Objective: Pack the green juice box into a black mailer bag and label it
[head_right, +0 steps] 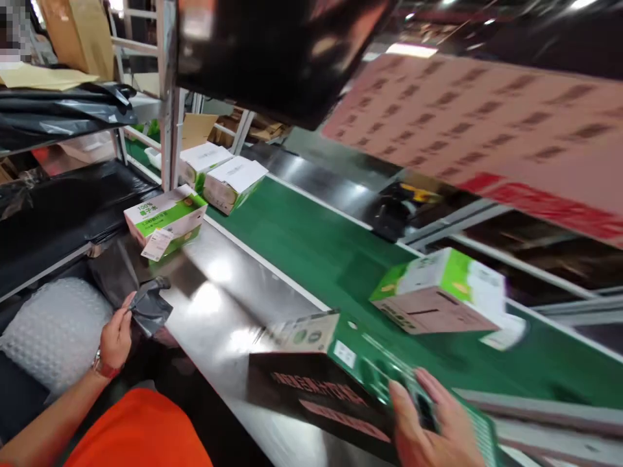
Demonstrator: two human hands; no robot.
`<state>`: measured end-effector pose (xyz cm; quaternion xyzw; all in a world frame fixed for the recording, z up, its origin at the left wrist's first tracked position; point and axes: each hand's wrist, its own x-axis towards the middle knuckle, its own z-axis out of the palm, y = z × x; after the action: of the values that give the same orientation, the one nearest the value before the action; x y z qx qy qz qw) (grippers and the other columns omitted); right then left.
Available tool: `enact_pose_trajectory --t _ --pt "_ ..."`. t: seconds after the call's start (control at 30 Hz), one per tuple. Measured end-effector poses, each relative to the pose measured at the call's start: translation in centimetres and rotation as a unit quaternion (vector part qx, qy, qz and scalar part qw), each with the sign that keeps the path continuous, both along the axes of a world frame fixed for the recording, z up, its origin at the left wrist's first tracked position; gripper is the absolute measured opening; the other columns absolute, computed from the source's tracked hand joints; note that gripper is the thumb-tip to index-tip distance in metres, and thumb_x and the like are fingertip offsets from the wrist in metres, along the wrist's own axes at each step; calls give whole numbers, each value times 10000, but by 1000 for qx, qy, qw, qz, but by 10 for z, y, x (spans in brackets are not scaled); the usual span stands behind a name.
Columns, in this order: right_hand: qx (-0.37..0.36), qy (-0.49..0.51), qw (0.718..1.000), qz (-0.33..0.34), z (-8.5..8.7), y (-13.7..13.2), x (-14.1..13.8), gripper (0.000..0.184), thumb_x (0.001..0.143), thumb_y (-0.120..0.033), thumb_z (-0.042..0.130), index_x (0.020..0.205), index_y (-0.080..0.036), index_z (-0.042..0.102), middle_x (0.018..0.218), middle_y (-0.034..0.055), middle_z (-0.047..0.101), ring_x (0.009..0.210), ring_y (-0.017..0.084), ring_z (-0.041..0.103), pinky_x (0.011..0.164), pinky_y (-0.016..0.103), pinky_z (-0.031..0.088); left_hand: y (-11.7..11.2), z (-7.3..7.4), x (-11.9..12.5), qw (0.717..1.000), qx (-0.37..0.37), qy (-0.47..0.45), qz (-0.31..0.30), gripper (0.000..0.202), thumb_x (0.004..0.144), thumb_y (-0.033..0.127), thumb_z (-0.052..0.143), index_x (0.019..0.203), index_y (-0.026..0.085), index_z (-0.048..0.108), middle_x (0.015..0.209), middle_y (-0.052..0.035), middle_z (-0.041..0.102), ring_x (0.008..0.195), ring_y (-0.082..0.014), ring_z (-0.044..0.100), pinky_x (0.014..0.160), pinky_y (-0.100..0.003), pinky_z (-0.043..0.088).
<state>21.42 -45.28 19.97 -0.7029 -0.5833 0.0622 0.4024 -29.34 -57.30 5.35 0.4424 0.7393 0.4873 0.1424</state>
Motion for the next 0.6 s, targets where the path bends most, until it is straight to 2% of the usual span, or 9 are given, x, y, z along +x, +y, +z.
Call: enact_pose_trajectory --t 0.07,0.1,0.13,0.2,0.23,0.3,0.37,0.43,0.6 --pt "-23 95 995 -16 -5 -24 -16 838 808 -932 629 1290 -264 784 1338 238 746 1205 434 694 1088 659 482 -15 28 51 993 87 10 -84 487 1135 325 421 1574 244 618 1618 -67 658 1514 -219 609 1296 -378 511" --pt "-58 139 988 25 -9 -36 -29 801 779 -941 644 1158 -257 814 1250 204 779 1134 416 715 1064 629 510 -21 40 73 984 124 20 -126 496 1132 298 436 1603 283 592 1625 -53 650 1523 -214 597 1293 -374 516" --pt "-139 195 964 118 -13 -47 -44 745 813 -926 632 1110 -271 823 1227 173 793 1117 383 726 1056 582 535 -28 51 92 973 156 30 -170 518 1127 273 448 1630 326 559 1627 -39 647 1532 -212 583 1286 -376 526" --pt "-262 325 869 265 -22 -60 -73 828 762 -1010 570 1009 -262 823 1041 146 815 979 348 745 933 526 593 -38 68 122 942 204 50 -263 569 1116 232 462 1658 400 507 1613 -24 657 1547 -222 558 1264 -402 556" --pt "-302 377 824 297 -26 -63 -84 871 738 -1046 547 977 -251 813 945 125 806 909 323 742 871 494 604 -42 74 133 922 219 59 -313 589 1112 214 461 1663 416 491 1606 -26 663 1555 -233 547 1257 -428 564" --pt "-350 466 752 309 -31 -64 -95 911 705 -1086 514 851 -224 770 730 80 735 720 257 692 713 401 579 -47 80 151 880 230 73 -408 600 1107 179 440 1660 405 489 1610 -48 660 1575 -261 521 1258 -488 561" --pt "-365 527 711 289 -31 -63 -91 904 723 -1092 478 741 -218 708 593 40 638 576 195 592 582 327 491 -51 81 163 842 226 85 -483 597 1098 152 428 1649 370 501 1621 -77 648 1592 -283 500 1260 -527 551" --pt "-357 543 709 274 -29 -63 -80 830 764 -1042 534 684 -226 663 537 10 575 510 161 510 518 300 409 -54 77 173 810 220 98 -535 582 1089 150 437 1627 353 525 1609 -96 657 1593 -288 499 1256 -526 554" --pt "-338 400 789 322 -20 -68 -51 654 612 -776 933 657 -182 662 568 -40 576 527 97 446 515 243 329 -51 63 182 755 224 111 -606 584 1069 148 484 1614 349 550 1577 -95 687 1568 -276 535 1259 -480 547"
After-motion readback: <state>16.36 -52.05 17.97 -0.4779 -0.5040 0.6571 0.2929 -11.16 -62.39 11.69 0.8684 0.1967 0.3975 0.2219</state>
